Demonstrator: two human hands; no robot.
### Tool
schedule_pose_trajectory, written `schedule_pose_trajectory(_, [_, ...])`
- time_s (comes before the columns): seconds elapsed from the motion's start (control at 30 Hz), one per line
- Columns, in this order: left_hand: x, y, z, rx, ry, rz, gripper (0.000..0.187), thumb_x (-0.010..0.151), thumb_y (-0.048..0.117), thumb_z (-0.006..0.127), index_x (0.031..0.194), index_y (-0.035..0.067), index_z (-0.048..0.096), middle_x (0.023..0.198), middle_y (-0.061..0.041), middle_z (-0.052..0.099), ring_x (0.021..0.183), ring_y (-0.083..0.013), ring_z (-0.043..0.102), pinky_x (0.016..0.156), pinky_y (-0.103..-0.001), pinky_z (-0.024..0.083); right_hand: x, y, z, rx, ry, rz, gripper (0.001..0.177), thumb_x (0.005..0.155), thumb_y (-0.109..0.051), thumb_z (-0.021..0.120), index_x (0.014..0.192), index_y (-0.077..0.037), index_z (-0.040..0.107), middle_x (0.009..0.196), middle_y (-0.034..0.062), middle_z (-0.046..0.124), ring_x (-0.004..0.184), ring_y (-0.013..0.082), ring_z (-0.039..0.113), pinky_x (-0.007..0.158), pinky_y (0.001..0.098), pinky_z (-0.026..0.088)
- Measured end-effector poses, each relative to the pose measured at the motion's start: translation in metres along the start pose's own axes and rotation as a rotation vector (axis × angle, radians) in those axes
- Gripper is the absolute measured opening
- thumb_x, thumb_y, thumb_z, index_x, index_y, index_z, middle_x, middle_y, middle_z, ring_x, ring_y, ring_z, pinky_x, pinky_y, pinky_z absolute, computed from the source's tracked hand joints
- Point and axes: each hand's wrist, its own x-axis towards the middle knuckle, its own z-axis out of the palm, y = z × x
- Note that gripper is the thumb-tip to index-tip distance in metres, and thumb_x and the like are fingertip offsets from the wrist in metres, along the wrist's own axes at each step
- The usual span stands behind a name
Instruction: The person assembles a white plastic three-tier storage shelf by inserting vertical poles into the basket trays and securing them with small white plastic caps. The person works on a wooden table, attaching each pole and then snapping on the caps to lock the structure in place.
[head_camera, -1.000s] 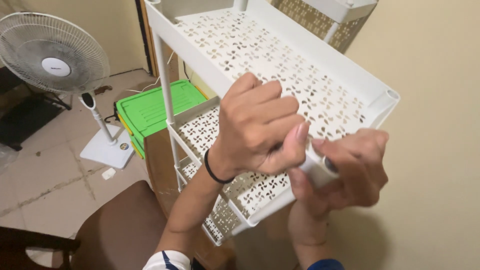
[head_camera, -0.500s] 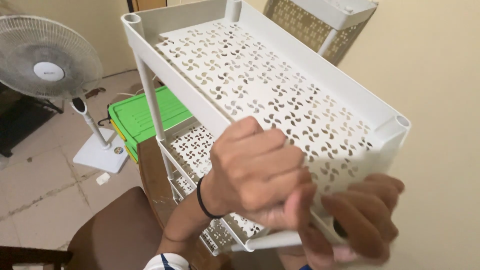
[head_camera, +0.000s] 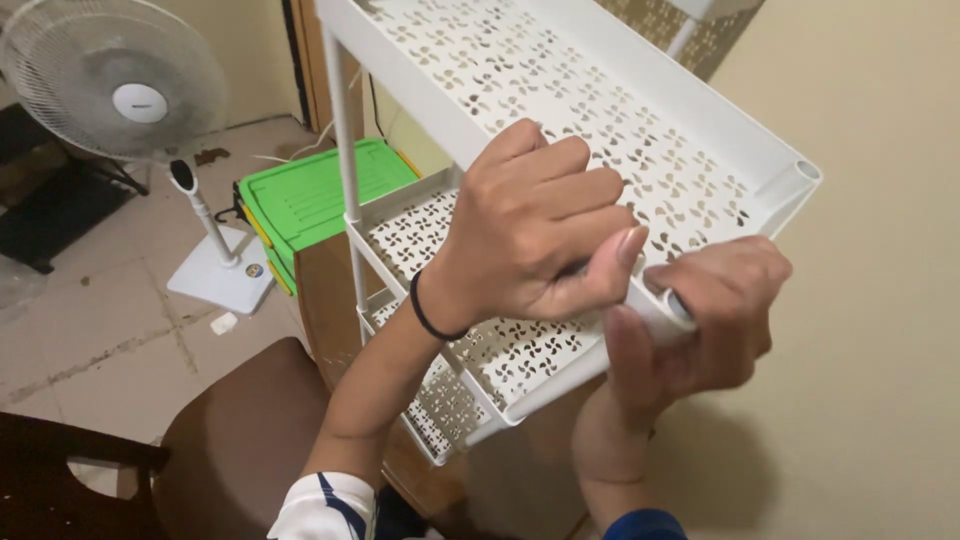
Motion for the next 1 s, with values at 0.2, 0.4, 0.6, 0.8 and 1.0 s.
schedule_pose_trajectory(0.2, [-0.017,-0.028,0.002,-0.18,0.068,-0.087,0.03,0.093,0.025,0.069,0.113,0.006,0.058,0.105,-0.009,0.059,0.097,-0.0268,0.054,0.09,-0.04,0.04,-0.01,0.009,-0.006,-0.01,-0.064,-0.012,0.033,0.103,-0.03,0.069,0.127,-0.009,0.059,0.139,0.0159,0.046,0.133,0.0292,0.046,0.115,0.0434,0.039])
schedule_pose_trajectory(0.4, [-0.075,-0.117,-0.004,-0.001,0.271,-0.496,0.056,0.111,0.038,0.06,0.151,0.0,0.049,0.153,-0.021,0.055,0.141,-0.0322,0.053,0.122,-0.039,0.04,-0.028,0.023,-0.014,-0.041,-0.135,0.035,0.066,0.112,-0.026,0.069,0.164,-0.021,0.03,0.171,0.0126,0.019,0.161,0.0319,0.018,0.136,0.048,0.018])
schedule_pose_trajectory(0.6, [-0.117,-0.178,-0.006,-0.203,0.354,-0.751,0.049,0.111,0.04,0.051,0.128,-0.005,0.054,0.121,-0.017,0.061,0.117,-0.0286,0.059,0.106,-0.039,0.046,-0.076,0.02,-0.009,-0.032,-0.133,0.107,0.075,0.117,-0.014,0.062,0.168,-0.023,0.009,0.174,0.0117,0.004,0.163,0.0282,0.004,0.138,0.0451,0.008])
schedule_pose_trajectory(0.8, [-0.142,-0.178,0.005,-0.393,0.356,-0.737,0.052,0.113,0.048,0.046,0.141,0.005,0.04,0.105,-0.009,0.067,0.094,-0.0143,0.067,0.085,-0.031,0.052,-0.135,-0.003,0.002,0.112,-0.257,0.403,0.076,0.109,-0.002,0.049,0.164,0.005,-0.003,0.172,0.0277,0.023,0.158,0.0401,0.037,0.129,0.0423,0.034])
schedule_pose_trajectory(1.0, [-0.197,-0.172,0.015,-0.386,0.231,-1.056,0.049,0.107,0.047,0.045,0.127,0.004,0.056,0.075,-0.005,0.07,0.063,-0.0103,0.067,0.055,-0.025,0.047,-0.183,0.0,0.003,0.052,-0.292,0.374,0.069,0.105,0.004,0.05,0.162,0.008,0.012,0.168,0.0269,0.031,0.157,0.0425,0.032,0.13,0.047,0.028])
